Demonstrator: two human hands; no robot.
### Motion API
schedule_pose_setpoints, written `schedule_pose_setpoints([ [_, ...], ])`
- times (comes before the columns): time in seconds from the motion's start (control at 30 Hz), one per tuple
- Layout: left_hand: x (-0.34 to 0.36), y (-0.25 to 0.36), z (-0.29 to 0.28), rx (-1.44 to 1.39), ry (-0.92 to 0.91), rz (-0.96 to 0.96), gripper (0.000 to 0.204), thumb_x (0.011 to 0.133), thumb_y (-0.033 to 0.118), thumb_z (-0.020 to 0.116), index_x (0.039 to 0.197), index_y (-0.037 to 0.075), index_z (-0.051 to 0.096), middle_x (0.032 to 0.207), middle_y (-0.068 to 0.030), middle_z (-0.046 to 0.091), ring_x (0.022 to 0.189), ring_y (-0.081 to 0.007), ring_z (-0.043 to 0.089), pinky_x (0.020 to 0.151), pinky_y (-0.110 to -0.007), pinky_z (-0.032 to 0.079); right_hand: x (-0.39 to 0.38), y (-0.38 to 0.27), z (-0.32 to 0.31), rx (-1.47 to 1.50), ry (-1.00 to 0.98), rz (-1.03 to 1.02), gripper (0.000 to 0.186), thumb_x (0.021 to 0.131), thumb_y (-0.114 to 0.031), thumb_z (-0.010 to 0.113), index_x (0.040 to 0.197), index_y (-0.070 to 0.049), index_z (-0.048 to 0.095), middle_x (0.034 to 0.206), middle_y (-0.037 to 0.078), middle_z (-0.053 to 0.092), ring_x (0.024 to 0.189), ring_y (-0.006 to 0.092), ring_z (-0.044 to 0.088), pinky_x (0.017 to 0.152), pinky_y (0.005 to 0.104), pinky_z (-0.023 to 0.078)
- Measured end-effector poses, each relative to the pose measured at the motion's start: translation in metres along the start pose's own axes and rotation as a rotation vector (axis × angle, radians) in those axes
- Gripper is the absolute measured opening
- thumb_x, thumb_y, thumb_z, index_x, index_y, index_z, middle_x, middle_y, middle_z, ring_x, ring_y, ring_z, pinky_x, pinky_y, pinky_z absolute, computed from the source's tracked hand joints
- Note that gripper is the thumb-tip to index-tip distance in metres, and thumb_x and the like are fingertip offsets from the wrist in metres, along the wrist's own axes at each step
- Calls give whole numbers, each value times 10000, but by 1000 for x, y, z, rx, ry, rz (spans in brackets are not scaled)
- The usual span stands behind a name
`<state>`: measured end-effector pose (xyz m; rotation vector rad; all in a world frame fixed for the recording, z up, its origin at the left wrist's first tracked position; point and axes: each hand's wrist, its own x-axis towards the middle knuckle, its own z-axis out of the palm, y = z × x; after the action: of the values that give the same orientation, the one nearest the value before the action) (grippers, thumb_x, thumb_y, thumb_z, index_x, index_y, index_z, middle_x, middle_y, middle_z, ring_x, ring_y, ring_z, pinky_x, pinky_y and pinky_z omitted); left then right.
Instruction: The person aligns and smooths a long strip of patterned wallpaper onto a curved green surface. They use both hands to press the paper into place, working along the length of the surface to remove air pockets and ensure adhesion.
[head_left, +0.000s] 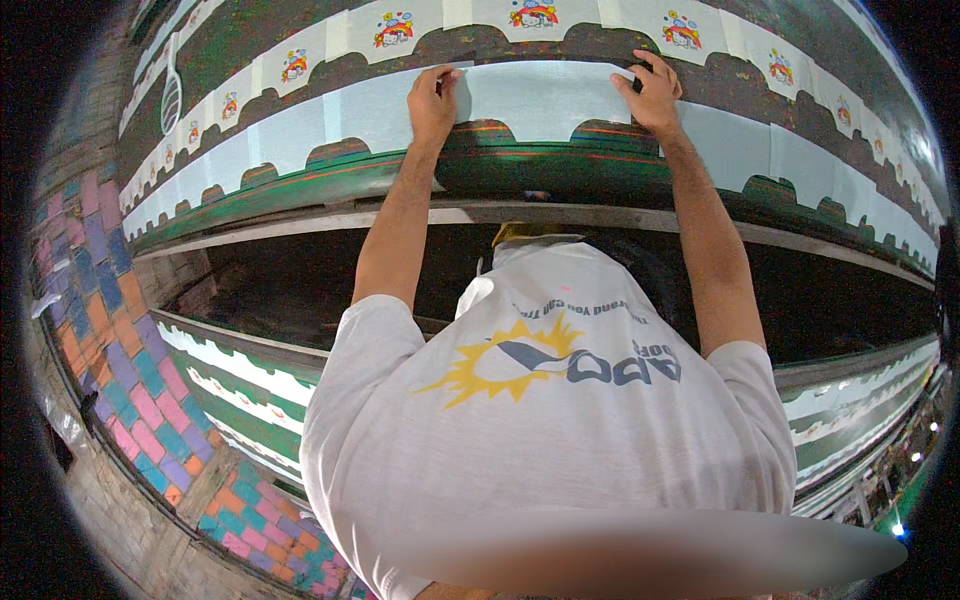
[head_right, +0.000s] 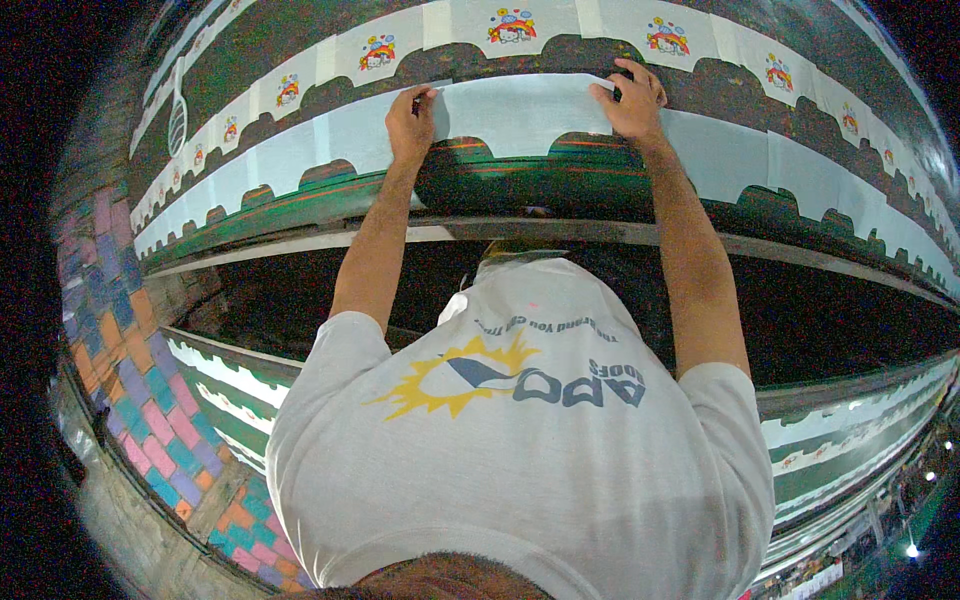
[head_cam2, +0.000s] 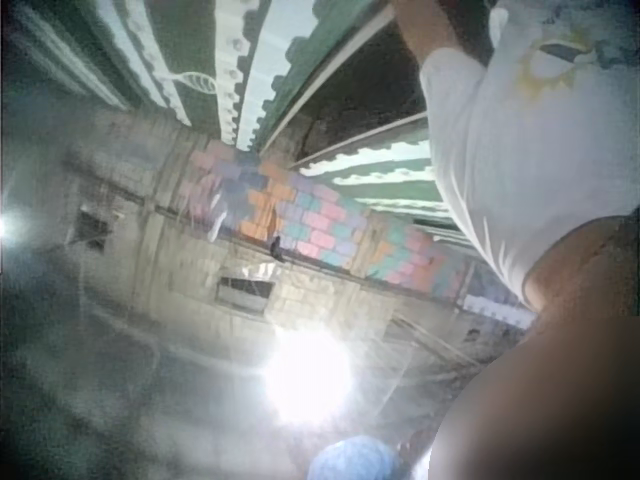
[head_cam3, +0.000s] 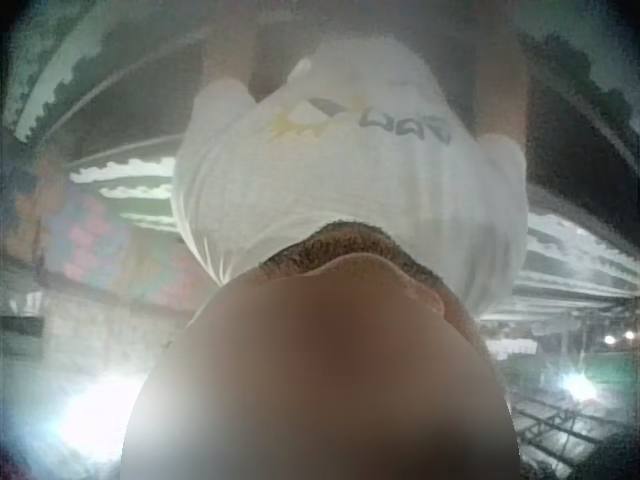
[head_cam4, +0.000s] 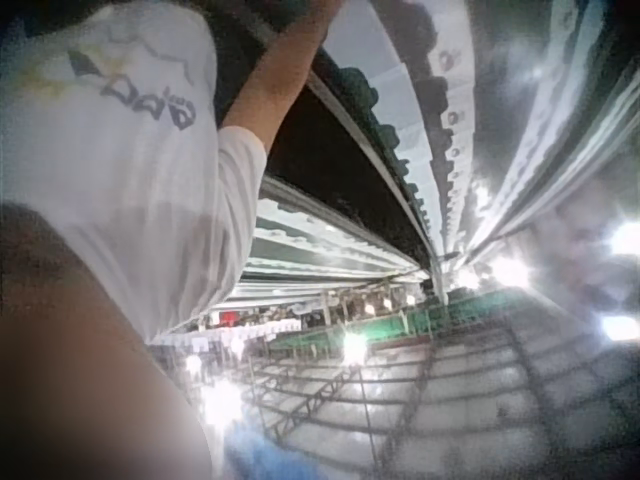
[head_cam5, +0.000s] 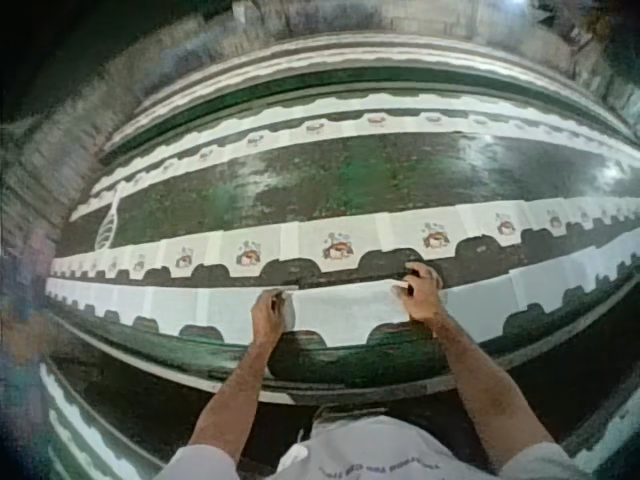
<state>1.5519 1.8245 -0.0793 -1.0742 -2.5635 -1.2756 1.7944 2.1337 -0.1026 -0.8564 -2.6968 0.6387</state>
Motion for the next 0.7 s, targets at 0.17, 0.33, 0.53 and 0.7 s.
schedule_pose_setpoints([
  [0.17, 1, 0, 4, -17, -13, -32, 237, 933, 208, 763, 1071, 26, 698, 977, -152, 711, 771, -278, 686, 697, -375, 561, -1, 0, 2, -20, 72, -58, 457, 885, -466, 754, 1079, -52, 750, 1492, 17, 518, 1398, 338, 379, 1131, 537, 260],
  [0.33, 3, 1, 1, -123, -13, -83, 337, 882, 199, 818, 1151, 47, 682, 1032, -104, 677, 698, -180, 623, 662, -338, 543, -1, -3, 3, -19, 112, -75, 428, 862, -439, 776, 1031, -47, 750, 1483, 14, 529, 1369, 342, 404, 1118, 518, 283],
  [0.53, 3, -1, 3, -20, -33, -93, 396, 830, 129, 844, 1179, 60, 670, 1145, -110, 620, 755, -195, 635, 693, -326, 545, 0, -4, 2, -69, 92, -47, 413, 866, -443, 761, 1009, -55, 750, 1486, 21, 523, 1362, 350, 408, 1121, 534, 281],
  [0.7, -5, 0, 3, 132, -72, 251, 449, 912, 218, 754, 1323, 98, 621, 1417, -139, 545, 1224, -339, 547, 1006, -492, 452, 0, -2, 4, -28, 98, -51, 427, 883, -486, 729, 980, -72, 766, 1488, 41, 516, 1379, 372, 389, 1138, 566, 259],
])
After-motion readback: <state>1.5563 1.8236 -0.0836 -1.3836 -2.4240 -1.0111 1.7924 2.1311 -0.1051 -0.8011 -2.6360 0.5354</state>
